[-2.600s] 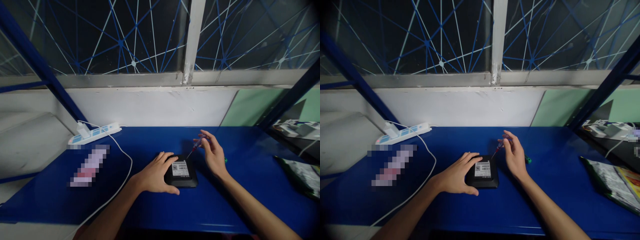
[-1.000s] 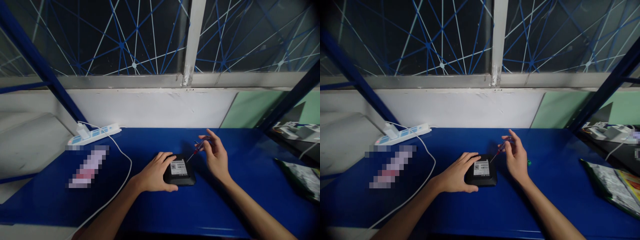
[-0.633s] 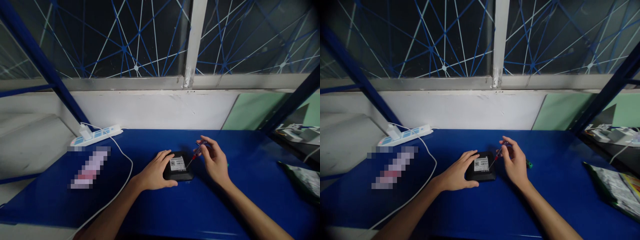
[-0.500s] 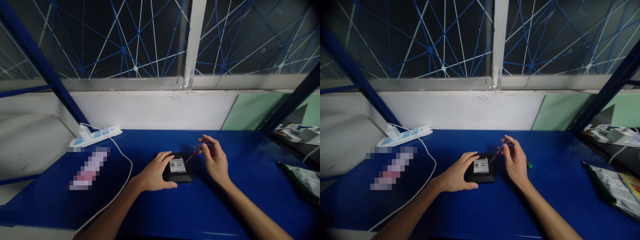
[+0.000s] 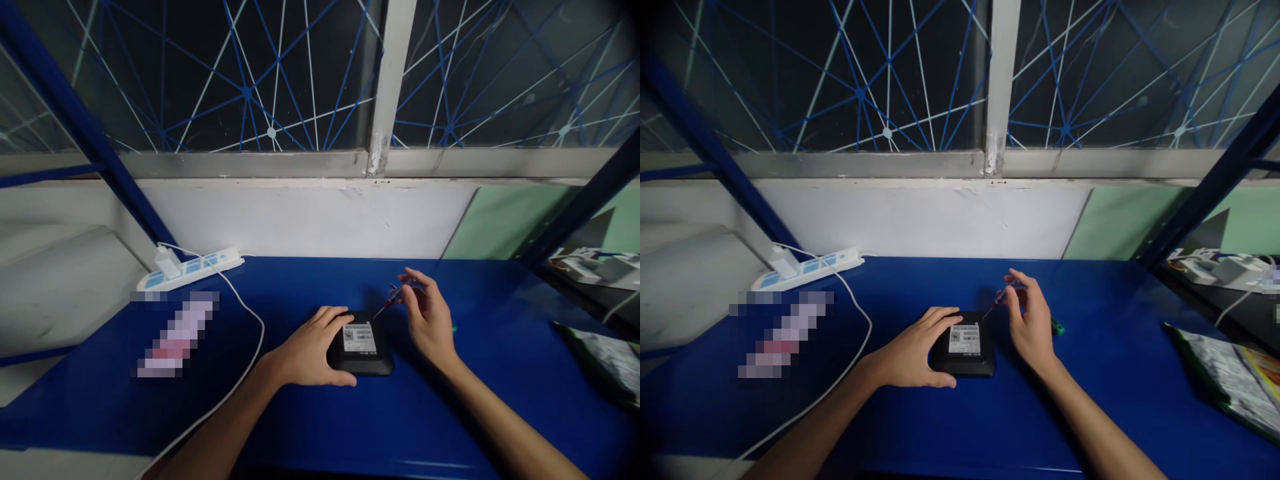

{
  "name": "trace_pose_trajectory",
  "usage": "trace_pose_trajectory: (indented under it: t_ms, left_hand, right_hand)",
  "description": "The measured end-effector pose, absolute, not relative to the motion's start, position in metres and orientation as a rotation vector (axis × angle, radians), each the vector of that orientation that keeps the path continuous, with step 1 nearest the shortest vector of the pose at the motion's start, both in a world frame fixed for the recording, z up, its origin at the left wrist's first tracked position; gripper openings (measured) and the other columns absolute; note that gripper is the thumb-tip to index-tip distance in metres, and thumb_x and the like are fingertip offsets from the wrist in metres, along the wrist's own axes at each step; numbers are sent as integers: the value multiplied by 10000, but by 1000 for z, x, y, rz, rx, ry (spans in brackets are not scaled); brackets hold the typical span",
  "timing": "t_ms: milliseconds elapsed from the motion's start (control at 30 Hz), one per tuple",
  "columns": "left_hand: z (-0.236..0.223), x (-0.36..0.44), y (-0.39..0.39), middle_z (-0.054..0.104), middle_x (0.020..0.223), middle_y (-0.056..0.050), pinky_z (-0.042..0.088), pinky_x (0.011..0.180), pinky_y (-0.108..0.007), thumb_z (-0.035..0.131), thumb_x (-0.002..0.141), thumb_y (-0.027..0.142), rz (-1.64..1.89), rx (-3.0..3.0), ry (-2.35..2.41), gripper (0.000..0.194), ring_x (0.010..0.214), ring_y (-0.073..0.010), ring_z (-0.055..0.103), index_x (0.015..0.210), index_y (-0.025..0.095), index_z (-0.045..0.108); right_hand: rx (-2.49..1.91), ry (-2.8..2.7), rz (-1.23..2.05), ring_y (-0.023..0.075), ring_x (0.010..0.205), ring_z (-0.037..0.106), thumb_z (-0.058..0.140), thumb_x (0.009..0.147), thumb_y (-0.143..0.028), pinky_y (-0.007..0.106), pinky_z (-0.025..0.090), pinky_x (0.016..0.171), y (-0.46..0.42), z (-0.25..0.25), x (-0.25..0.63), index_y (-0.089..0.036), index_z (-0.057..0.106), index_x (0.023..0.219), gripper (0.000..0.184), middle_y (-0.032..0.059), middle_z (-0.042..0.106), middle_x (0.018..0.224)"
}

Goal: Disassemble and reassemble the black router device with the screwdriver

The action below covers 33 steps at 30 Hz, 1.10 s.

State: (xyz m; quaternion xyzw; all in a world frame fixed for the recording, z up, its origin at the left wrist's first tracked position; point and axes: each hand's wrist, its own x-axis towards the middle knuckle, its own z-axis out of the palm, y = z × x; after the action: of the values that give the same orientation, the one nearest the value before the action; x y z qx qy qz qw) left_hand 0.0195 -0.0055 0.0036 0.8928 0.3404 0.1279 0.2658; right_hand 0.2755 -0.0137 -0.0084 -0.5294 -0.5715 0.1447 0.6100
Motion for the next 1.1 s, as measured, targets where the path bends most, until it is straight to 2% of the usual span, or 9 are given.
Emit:
trace_pose_trajectory:
  t_ms: [267, 433, 533, 633, 700, 833, 900, 967, 1100]
  left_hand:
    - [5, 20, -6, 361, 1587, -124, 337, 1195, -547, 867, 632, 599, 332, 2443, 930, 1070, 1462, -370, 321, 1518, 243, 384]
    - [3, 19, -7, 366, 1583, -115, 347, 1190, -545, 872, 632, 594, 342, 2450, 933, 1064, 1459, -367, 330, 1517, 262, 383]
    - [3, 20, -7, 362, 1586, -113, 342, 1191, -545, 878, 629, 584, 346, 2452, 932, 1068, 1458, -367, 331, 1519, 268, 378]
    - [4, 20, -7, 360, 1587, -116, 339, 1189, -551, 875, 633, 581, 340, 2448, 932, 1064, 1459, -372, 328, 1519, 268, 377]
    - [5, 20, -7, 360, 1588, -121, 336, 1188, -558, 873, 633, 582, 334, 2449, 934, 1063, 1459, -376, 326, 1519, 264, 379]
    - [4, 20, -6, 356, 1590, -126, 339, 1188, -556, 856, 636, 613, 329, 2446, 927, 1069, 1460, -381, 323, 1522, 250, 380]
    - [4, 19, -6, 358, 1589, -122, 341, 1184, -565, 849, 637, 626, 334, 2438, 920, 1070, 1458, -387, 326, 1524, 259, 377]
    - [4, 19, -6, 359, 1588, -118, 338, 1181, -574, 851, 636, 618, 341, 2433, 917, 1066, 1456, -394, 326, 1525, 269, 376]
    - [5, 20, -7, 361, 1587, -119, 330, 1186, -565, 857, 639, 598, 340, 2435, 930, 1053, 1455, -388, 330, 1519, 267, 381]
  right_hand:
    - [-1220, -1319, 388, 210, 865, 715, 550, 972, -364, 439, 602, 818, -14, -10, 277, -295, 556, 1332, 367, 90, 668, 1211]
    - [-1194, -1343, 458, 228, 1003, 722, 491, 1000, -347, 467, 576, 932, -15, -8, 277, -323, 492, 1423, 424, 88, 633, 1339]
    - [-1209, -1347, 417, 220, 959, 720, 506, 993, -350, 450, 585, 901, -13, -10, 278, -316, 504, 1420, 428, 79, 675, 1218]
    - [-1238, -1351, 337, 200, 822, 696, 589, 952, -379, 420, 595, 816, -11, -12, 279, -283, 593, 1304, 365, 50, 680, 989]
    - [-1243, -1344, 326, 200, 808, 687, 620, 933, -397, 413, 597, 794, -10, -12, 279, -268, 619, 1241, 334, 47, 671, 960]
    - [-1204, -1334, 439, 227, 984, 715, 526, 982, -368, 463, 585, 909, -12, -10, 278, -294, 538, 1376, 401, 92, 661, 1252]
    - [-1188, -1341, 479, 232, 1014, 719, 499, 994, -350, 489, 575, 942, -12, -10, 278, -311, 470, 1456, 464, 94, 651, 1307]
    - [-1204, -1345, 446, 232, 981, 721, 530, 981, -359, 497, 573, 937, -11, -10, 278, -299, 484, 1453, 478, 87, 688, 1216]
    - [-1242, -1335, 359, 207, 872, 701, 621, 931, -387, 435, 590, 850, -11, -9, 278, -269, 605, 1309, 396, 69, 690, 1061]
